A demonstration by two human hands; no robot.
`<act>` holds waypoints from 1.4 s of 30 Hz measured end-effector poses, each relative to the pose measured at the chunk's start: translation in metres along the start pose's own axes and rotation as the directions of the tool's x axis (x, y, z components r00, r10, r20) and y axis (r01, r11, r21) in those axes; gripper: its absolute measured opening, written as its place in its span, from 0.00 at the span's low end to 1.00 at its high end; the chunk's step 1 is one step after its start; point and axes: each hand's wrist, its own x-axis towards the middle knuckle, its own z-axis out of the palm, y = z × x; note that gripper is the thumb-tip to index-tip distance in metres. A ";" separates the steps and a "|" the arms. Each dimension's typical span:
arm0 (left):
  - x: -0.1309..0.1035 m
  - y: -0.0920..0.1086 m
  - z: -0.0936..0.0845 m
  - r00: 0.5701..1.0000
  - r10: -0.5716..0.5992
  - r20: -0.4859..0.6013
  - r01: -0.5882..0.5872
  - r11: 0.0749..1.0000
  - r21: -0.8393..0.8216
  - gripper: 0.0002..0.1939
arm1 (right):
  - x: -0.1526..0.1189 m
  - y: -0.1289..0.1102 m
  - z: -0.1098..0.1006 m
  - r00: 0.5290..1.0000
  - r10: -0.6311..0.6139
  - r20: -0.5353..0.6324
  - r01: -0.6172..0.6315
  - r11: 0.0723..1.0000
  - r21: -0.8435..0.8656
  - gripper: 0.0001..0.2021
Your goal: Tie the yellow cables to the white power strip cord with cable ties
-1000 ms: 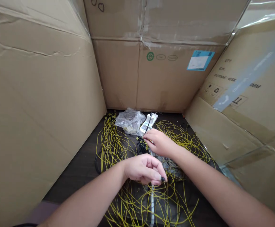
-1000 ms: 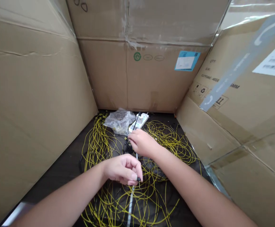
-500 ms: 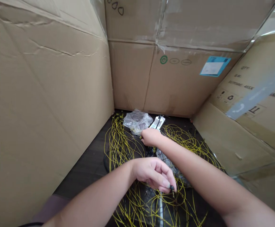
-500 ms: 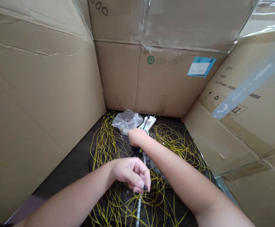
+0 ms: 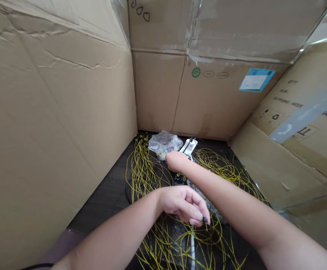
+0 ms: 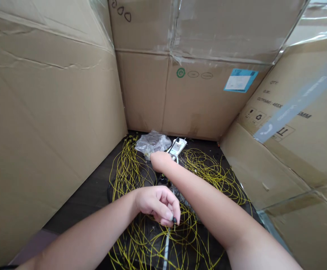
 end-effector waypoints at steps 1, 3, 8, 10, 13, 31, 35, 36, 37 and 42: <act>0.000 0.000 0.000 1.000 0.006 0.003 -0.006 1.000 0.000 0.15 | 0.000 -0.001 0.000 1.000 -0.006 0.004 0.006 1.000 -0.002 0.12; 0.000 0.000 -0.001 1.000 0.021 0.007 -0.021 1.000 0.002 0.15 | -0.002 -0.002 0.000 1.000 -0.020 0.008 0.020 1.000 -0.007 0.12; 0.001 0.000 -0.001 0.999 0.034 0.011 -0.034 0.999 0.001 0.14 | -0.011 -0.004 0.001 0.999 -0.041 0.003 0.041 0.999 -0.016 0.12; 0.001 0.001 0.000 1.000 0.029 0.003 -0.029 1.000 0.002 0.14 | -0.012 -0.006 0.001 0.999 -0.037 -0.008 0.037 0.999 -0.015 0.11; 0.001 0.001 0.000 0.999 0.034 -0.002 -0.034 0.999 0.000 0.15 | -0.012 -0.010 0.002 1.000 -0.014 -0.021 0.014 1.000 -0.003 0.10; 0.003 0.009 0.003 0.865 0.314 -0.391 -0.379 0.920 -0.100 0.11 | -0.103 0.041 -0.003 0.873 0.241 -0.424 0.077 0.790 0.608 0.12; 0.011 0.010 0.005 0.679 0.380 -0.628 -0.462 0.886 0.035 0.14 | -0.143 0.053 0.019 0.898 0.313 -0.309 0.200 0.336 0.920 0.10; 0.013 0.010 0.005 0.647 0.384 -0.659 -0.458 0.887 0.066 0.14 | -0.148 0.052 0.025 0.900 0.321 -0.295 0.223 0.241 0.944 0.09; 0.015 0.009 0.005 0.620 0.386 -0.683 -0.448 0.889 0.096 0.15 | -0.150 0.050 0.031 0.898 0.334 -0.286 0.247 0.156 0.956 0.09; 0.022 0.004 0.003 0.560 0.384 -0.734 -0.364 0.910 0.198 0.15 | -0.146 0.036 0.051 0.883 0.396 -0.252 0.315 -0.101 0.944 0.10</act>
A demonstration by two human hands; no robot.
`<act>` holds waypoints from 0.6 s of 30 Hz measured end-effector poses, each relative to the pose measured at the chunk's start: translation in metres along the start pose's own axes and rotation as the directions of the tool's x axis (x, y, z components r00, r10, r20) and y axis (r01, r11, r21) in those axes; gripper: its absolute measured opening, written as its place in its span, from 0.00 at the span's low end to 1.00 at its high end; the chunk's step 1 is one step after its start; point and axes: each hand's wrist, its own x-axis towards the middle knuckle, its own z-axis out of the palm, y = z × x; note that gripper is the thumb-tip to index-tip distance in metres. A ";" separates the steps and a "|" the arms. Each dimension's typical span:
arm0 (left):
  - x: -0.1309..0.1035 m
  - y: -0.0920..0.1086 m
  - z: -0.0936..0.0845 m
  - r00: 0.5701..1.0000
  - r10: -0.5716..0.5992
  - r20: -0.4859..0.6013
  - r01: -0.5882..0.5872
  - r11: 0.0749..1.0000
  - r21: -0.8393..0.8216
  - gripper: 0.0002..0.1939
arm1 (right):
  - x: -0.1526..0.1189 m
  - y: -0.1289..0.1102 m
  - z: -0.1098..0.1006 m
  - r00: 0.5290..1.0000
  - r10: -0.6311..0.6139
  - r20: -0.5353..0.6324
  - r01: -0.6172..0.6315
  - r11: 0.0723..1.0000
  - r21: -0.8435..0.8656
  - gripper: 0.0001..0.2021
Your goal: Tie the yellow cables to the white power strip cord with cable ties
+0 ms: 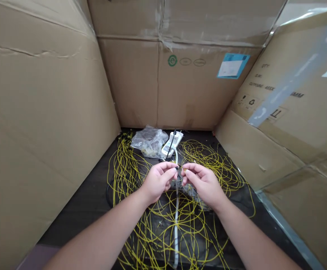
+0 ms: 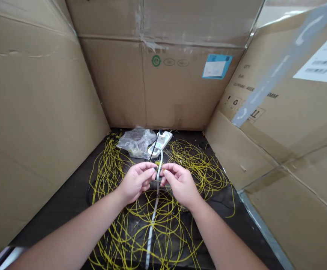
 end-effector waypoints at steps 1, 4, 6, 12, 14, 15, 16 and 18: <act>0.000 -0.001 0.000 1.000 -0.003 -0.004 0.003 1.000 0.018 0.15 | 0.000 0.002 0.002 1.000 0.001 -0.008 -0.001 1.000 0.004 0.11; 0.001 -0.004 0.000 1.000 -0.010 -0.015 0.011 0.998 0.059 0.13 | -0.002 0.004 0.005 0.999 0.002 -0.044 -0.001 1.000 0.015 0.12; 0.001 -0.005 0.000 1.000 -0.007 -0.028 0.010 0.996 0.087 0.13 | -0.004 0.004 0.006 0.997 0.009 -0.072 -0.005 0.999 0.042 0.11; 0.002 -0.004 0.001 0.998 0.020 -0.055 -0.011 0.987 0.158 0.11 | -0.006 0.008 0.005 0.995 0.032 -0.099 -0.026 0.998 0.065 0.10; 0.002 -0.005 0.001 0.998 0.028 -0.050 -0.019 0.984 0.175 0.11 | -0.005 0.008 0.004 0.993 0.035 -0.113 -0.027 0.997 0.069 0.10; 0.002 -0.006 0.000 0.998 0.031 -0.048 -0.022 0.983 0.184 0.11 | -0.005 0.008 0.004 0.992 0.034 -0.118 -0.026 0.997 0.068 0.10; 0.002 -0.006 0.000 0.998 0.034 -0.047 -0.024 0.981 0.194 0.12 | -0.005 0.008 0.004 0.992 0.033 -0.123 -0.025 0.998 0.066 0.11; 0.003 -0.007 -0.001 0.998 0.036 -0.054 -0.023 0.977 0.213 0.12 | -0.006 0.008 0.004 0.991 0.027 -0.131 -0.019 0.998 0.063 0.11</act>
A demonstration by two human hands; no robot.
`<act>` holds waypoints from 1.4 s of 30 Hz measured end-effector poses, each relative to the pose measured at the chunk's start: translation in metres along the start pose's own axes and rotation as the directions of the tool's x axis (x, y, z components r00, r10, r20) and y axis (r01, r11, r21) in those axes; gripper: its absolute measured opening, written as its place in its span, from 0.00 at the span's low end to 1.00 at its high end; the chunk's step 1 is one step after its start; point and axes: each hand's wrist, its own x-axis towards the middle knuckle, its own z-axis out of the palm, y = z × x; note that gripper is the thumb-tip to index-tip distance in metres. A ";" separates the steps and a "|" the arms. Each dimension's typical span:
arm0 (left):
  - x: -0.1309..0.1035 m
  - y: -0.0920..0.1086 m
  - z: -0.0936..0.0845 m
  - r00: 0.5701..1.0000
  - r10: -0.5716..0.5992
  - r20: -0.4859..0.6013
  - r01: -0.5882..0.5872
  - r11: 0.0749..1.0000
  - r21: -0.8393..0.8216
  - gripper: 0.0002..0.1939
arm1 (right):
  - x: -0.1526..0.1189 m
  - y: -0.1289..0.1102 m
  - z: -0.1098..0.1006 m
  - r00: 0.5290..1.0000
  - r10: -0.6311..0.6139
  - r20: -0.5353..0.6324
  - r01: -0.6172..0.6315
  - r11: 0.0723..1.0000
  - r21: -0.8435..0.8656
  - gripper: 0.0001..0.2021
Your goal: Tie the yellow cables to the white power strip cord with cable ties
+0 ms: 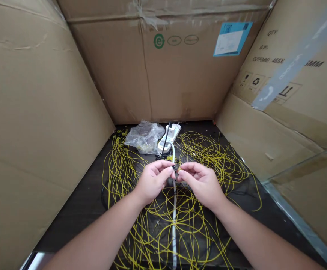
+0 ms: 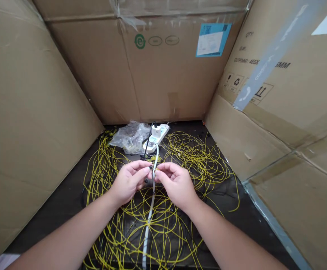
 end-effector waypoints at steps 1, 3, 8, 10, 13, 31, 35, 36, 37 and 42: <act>0.000 0.000 0.000 1.000 0.000 -0.006 0.001 1.000 0.009 0.12 | 0.000 0.000 0.000 1.000 -0.004 -0.004 0.004 1.000 -0.001 0.11; 0.000 0.000 0.000 1.000 0.003 -0.016 -0.003 1.000 0.023 0.12 | -0.001 0.000 0.000 1.000 -0.016 -0.009 0.016 1.000 -0.003 0.10; 0.000 0.000 0.000 0.999 0.037 -0.025 -0.035 0.997 0.069 0.10 | -0.001 0.001 0.000 0.999 -0.050 -0.015 0.050 0.999 -0.022 0.09; 0.000 0.000 0.000 0.998 0.050 -0.029 -0.047 0.995 0.090 0.10 | -0.001 0.002 0.000 0.998 -0.058 -0.022 0.057 0.998 -0.027 0.08; 0.000 0.000 -0.001 0.997 0.071 -0.034 -0.066 0.991 0.120 0.10 | -0.001 0.002 0.001 0.996 -0.082 -0.019 0.081 0.996 -0.045 0.08; -0.003 0.001 0.001 0.998 0.045 0.053 -0.050 0.993 0.103 0.09 | -0.004 0.005 -0.001 0.908 -0.417 0.052 0.412 0.859 -0.303 0.05; -0.003 -0.001 0.000 0.997 0.035 0.064 -0.040 0.996 0.074 0.08 | -0.004 0.005 -0.002 0.860 -0.500 0.097 0.503 0.801 -0.326 0.07; -0.003 -0.001 0.000 0.996 0.032 0.078 -0.037 0.998 0.056 0.09 | -0.003 0.005 -0.002 0.859 -0.504 0.091 0.504 0.798 -0.330 0.07; -0.003 -0.002 -0.001 0.995 0.030 0.093 -0.034 0.999 0.041 0.09 | -0.003 0.005 -0.002 0.860 -0.504 0.082 0.500 0.799 -0.333 0.08; -0.005 -0.002 0.000 0.993 0.046 0.110 -0.053 0.997 0.055 0.09 | -0.003 0.006 -0.003 0.862 -0.502 0.068 0.495 0.805 -0.327 0.08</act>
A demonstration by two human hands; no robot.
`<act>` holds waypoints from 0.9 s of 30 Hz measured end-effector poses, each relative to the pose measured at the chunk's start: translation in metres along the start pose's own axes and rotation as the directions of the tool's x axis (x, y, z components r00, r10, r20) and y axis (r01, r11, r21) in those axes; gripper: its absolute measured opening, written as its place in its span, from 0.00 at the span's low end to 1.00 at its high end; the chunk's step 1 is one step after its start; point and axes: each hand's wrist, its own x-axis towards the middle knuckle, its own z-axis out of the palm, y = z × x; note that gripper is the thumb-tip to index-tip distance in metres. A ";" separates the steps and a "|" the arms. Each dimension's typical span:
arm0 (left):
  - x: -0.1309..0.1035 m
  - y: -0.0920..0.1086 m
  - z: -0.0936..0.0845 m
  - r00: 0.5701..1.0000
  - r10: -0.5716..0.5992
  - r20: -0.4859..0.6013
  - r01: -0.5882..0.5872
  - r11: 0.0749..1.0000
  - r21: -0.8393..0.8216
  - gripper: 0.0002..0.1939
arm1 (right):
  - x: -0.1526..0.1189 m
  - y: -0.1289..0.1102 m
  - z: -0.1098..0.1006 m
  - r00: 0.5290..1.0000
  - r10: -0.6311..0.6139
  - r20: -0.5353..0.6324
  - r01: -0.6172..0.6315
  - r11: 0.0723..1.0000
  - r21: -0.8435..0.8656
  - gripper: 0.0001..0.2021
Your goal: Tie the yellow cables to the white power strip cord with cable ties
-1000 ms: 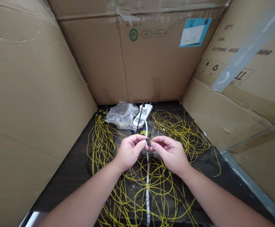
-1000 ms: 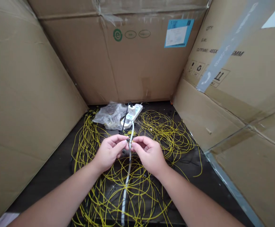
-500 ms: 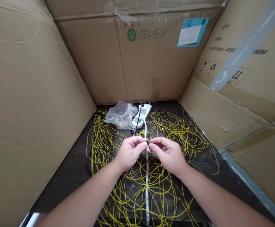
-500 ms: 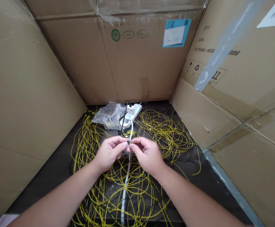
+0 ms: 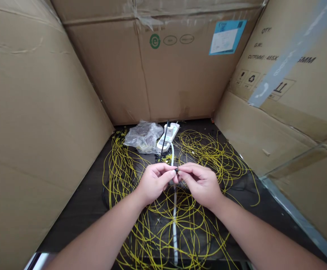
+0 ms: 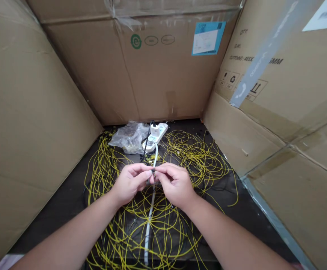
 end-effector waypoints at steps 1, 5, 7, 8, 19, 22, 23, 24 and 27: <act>0.000 0.000 0.000 1.000 0.004 -0.007 -0.004 1.000 0.008 0.09 | 0.000 -0.001 0.000 1.000 -0.005 -0.003 0.005 1.000 0.001 0.08; -0.001 0.000 0.002 0.999 0.010 -0.038 -0.009 1.000 0.017 0.10 | -0.001 -0.003 0.000 1.000 -0.015 -0.013 0.015 1.000 -0.009 0.07; -0.002 0.000 0.003 0.999 0.005 -0.054 -0.004 1.000 0.022 0.10 | -0.002 -0.003 0.000 1.000 -0.009 -0.011 0.008 1.000 -0.024 0.07; -0.002 0.000 0.004 0.998 0.002 -0.061 -0.001 1.000 0.025 0.10 | -0.003 -0.003 0.000 1.000 -0.006 -0.008 0.005 0.999 -0.033 0.07; -0.004 0.000 0.006 0.999 -0.003 -0.046 0.001 0.999 -0.054 0.10 | -0.003 -0.006 -0.003 0.997 -0.077 0.030 0.079 0.995 -0.054 0.10; -0.004 -0.001 0.005 0.999 -0.002 -0.050 0.001 1.000 -0.030 0.10 | -0.003 -0.006 -0.003 0.998 -0.052 0.021 0.053 0.998 -0.037 0.09; -0.004 -0.001 0.005 0.998 -0.004 -0.055 0.003 1.000 -0.022 0.10 | -0.003 -0.006 -0.003 0.999 -0.047 0.022 0.047 0.998 -0.031 0.08; -0.004 -0.001 0.005 0.998 -0.005 -0.057 0.004 1.000 -0.018 0.10 | -0.003 -0.006 -0.002 0.999 -0.041 0.021 0.041 0.999 -0.023 0.08; -0.004 -0.001 0.005 0.999 -0.005 -0.052 0.004 1.000 -0.030 0.10 | -0.003 -0.008 -0.002 1.000 -0.008 0.024 0.007 1.000 0.017 0.07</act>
